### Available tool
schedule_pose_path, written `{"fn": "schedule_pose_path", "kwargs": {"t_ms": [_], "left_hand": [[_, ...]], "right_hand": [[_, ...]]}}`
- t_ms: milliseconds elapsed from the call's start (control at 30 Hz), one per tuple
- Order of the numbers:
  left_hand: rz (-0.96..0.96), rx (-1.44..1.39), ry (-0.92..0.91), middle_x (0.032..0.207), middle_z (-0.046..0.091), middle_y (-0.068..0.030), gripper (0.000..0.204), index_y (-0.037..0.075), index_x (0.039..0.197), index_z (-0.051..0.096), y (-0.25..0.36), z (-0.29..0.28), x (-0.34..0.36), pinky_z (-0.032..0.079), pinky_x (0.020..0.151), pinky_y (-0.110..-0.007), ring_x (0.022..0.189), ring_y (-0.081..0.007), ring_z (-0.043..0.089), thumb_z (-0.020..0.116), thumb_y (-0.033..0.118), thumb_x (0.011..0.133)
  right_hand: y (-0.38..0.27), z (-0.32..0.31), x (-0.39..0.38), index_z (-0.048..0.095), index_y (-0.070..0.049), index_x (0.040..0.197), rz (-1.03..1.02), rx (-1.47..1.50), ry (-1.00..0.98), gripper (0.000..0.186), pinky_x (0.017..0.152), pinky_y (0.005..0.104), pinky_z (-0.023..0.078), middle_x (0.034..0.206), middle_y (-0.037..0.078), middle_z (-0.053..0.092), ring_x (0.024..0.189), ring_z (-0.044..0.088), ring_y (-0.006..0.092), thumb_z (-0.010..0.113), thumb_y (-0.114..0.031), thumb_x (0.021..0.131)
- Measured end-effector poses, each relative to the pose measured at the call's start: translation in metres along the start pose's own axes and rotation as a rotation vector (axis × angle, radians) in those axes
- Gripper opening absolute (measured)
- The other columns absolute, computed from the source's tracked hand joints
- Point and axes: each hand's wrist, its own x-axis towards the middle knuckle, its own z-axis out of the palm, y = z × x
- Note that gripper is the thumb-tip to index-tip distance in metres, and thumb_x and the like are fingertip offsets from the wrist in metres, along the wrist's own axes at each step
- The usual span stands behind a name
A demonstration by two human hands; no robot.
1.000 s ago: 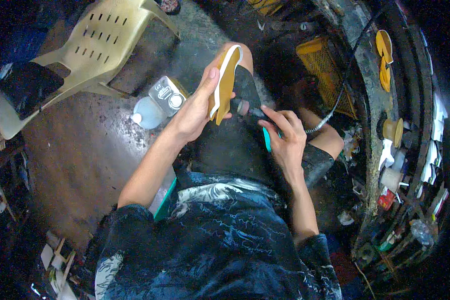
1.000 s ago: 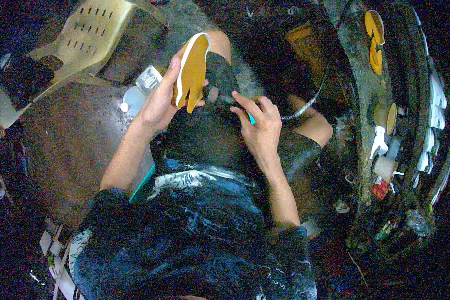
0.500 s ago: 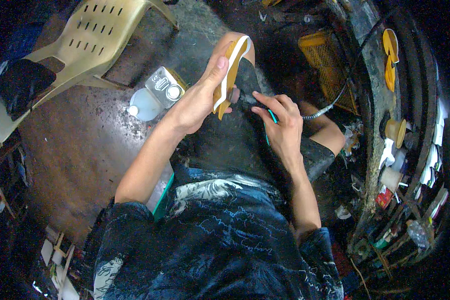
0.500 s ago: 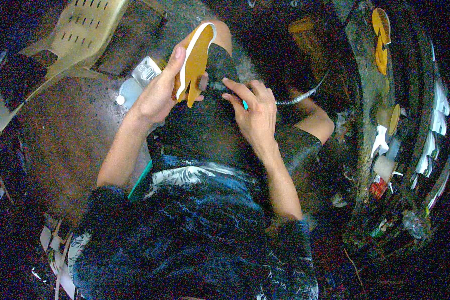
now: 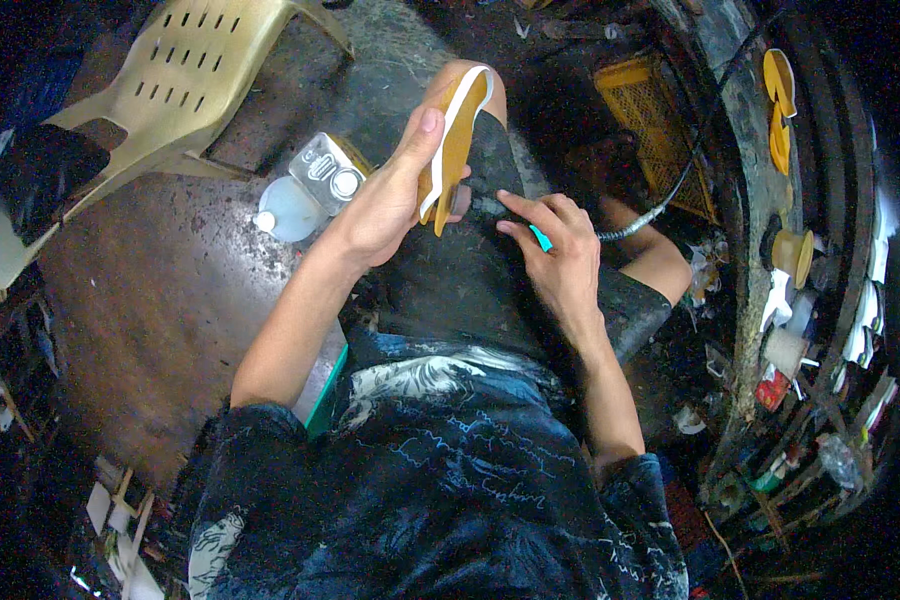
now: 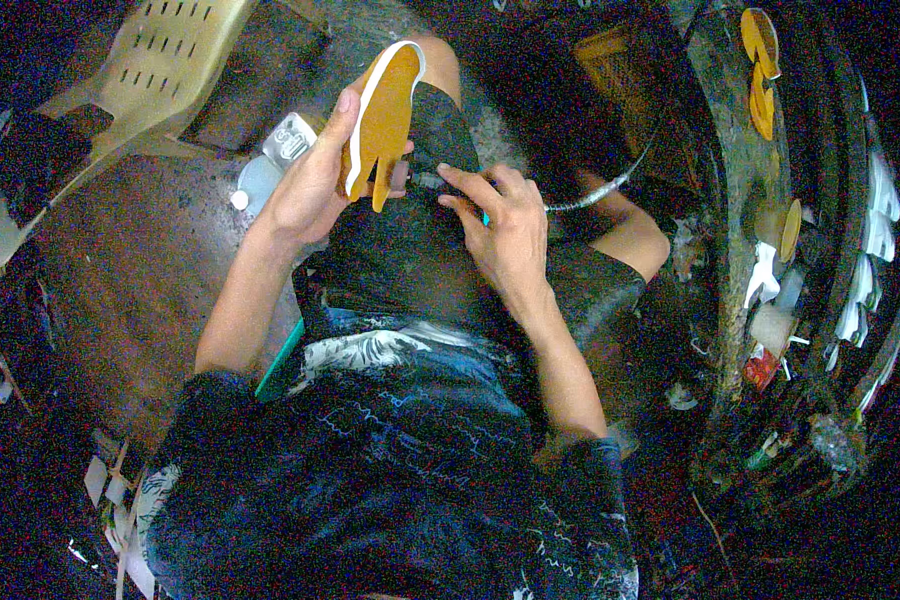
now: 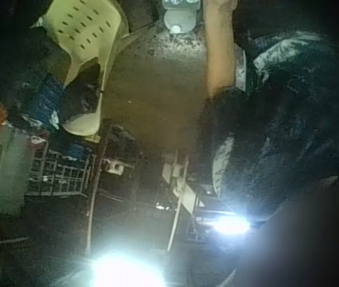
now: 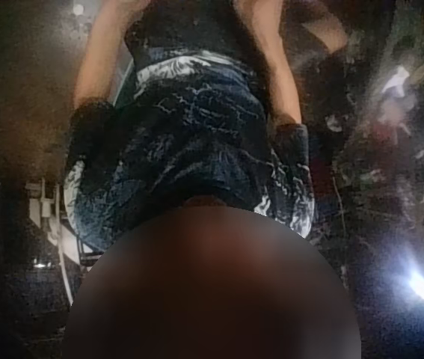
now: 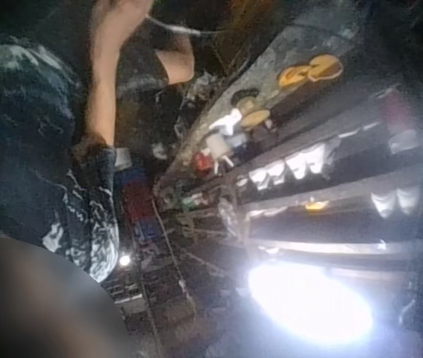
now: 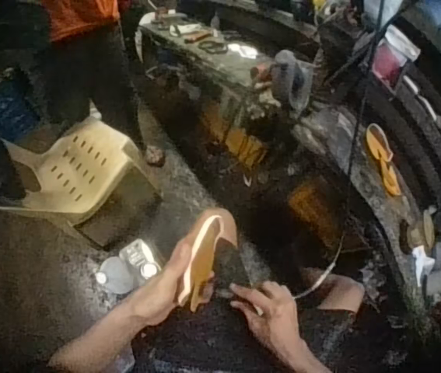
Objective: The person uses a handheld rotary grinding tool to smooth the inner surface of yellow slipper soles. They hold each sole in one hand and grind along the interior contours, then place the finished sole on a nearby shelf before picking up the next one.
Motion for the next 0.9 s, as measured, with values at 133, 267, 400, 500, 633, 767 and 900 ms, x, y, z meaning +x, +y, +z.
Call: {"fn": "schedule_pose_path", "kwargs": {"t_ms": [133, 267, 400, 500, 633, 767, 900], "left_hand": [[0.019, -0.015, 0.013, 0.118, 0.072, -0.0117, 0.076, 0.010, 0.156, 0.052, -0.002, 0.000, 0.001, 0.064, 0.088, -0.040, 0.101, -0.0203, 0.074, 0.033, 0.070, 0.113], [0.032, -0.002, -0.052, 0.119, 0.071, -0.0106, 0.076, 0.011, 0.157, 0.051, 0.000, -0.001, 0.001, 0.063, 0.088, -0.038, 0.103, -0.0197, 0.074, 0.033, 0.069, 0.113], [0.050, 0.016, 0.010, 0.122, 0.071, -0.0096, 0.075, 0.011, 0.158, 0.049, 0.000, 0.006, -0.004, 0.063, 0.089, -0.037, 0.107, -0.0192, 0.073, 0.032, 0.068, 0.114], [0.054, 0.019, -0.033, 0.126, 0.070, -0.0096, 0.074, 0.011, 0.160, 0.048, 0.002, 0.005, -0.005, 0.062, 0.089, -0.036, 0.110, -0.0189, 0.072, 0.031, 0.067, 0.114], [0.045, 0.012, -0.022, 0.130, 0.069, -0.0099, 0.073, 0.011, 0.162, 0.045, 0.002, 0.004, -0.003, 0.062, 0.090, -0.037, 0.110, -0.0185, 0.072, 0.031, 0.065, 0.115], [0.063, -0.034, 0.040, 0.132, 0.069, -0.0102, 0.072, 0.012, 0.163, 0.044, 0.000, 0.009, -0.005, 0.061, 0.093, -0.037, 0.111, -0.0199, 0.071, 0.030, 0.064, 0.116], [0.066, -0.054, 0.039, 0.134, 0.069, -0.0106, 0.071, 0.012, 0.162, 0.044, 0.001, 0.011, -0.008, 0.059, 0.100, -0.039, 0.117, -0.0220, 0.070, 0.029, 0.064, 0.116]], "right_hand": [[-0.004, -0.002, -0.005, 0.084, -0.016, 0.121, -0.017, 0.025, -0.013, 0.037, 0.083, 0.0402, 0.055, 0.094, 0.009, 0.071, 0.092, 0.069, 0.0287, 0.089, -0.014, 0.084], [-0.001, -0.008, -0.001, 0.084, -0.014, 0.121, 0.028, 0.041, 0.024, 0.036, 0.084, 0.0403, 0.057, 0.097, 0.010, 0.073, 0.093, 0.071, 0.0289, 0.088, -0.012, 0.085], [0.002, -0.008, 0.007, 0.083, -0.014, 0.121, 0.072, 0.039, 0.056, 0.034, 0.084, 0.0398, 0.058, 0.099, 0.011, 0.075, 0.093, 0.073, 0.0286, 0.086, -0.011, 0.087], [0.001, -0.005, 0.007, 0.083, -0.014, 0.121, 0.034, 0.025, 0.014, 0.035, 0.082, 0.0401, 0.057, 0.098, 0.011, 0.074, 0.092, 0.072, 0.0303, 0.087, -0.012, 0.086], [-0.005, -0.002, -0.002, 0.083, -0.015, 0.120, 0.010, 0.009, 0.011, 0.036, 0.081, 0.0417, 0.056, 0.094, 0.011, 0.072, 0.090, 0.069, 0.0313, 0.088, -0.014, 0.084], [-0.010, -0.002, -0.011, 0.083, -0.016, 0.120, 0.024, 0.037, 0.007, 0.036, 0.081, 0.0419, 0.055, 0.094, 0.011, 0.071, 0.089, 0.069, 0.0315, 0.088, -0.014, 0.084], [-0.011, -0.006, -0.017, 0.083, -0.017, 0.120, -0.023, 0.050, 0.008, 0.036, 0.081, 0.0424, 0.055, 0.093, 0.010, 0.071, 0.089, 0.069, 0.0313, 0.088, -0.016, 0.085]]}}
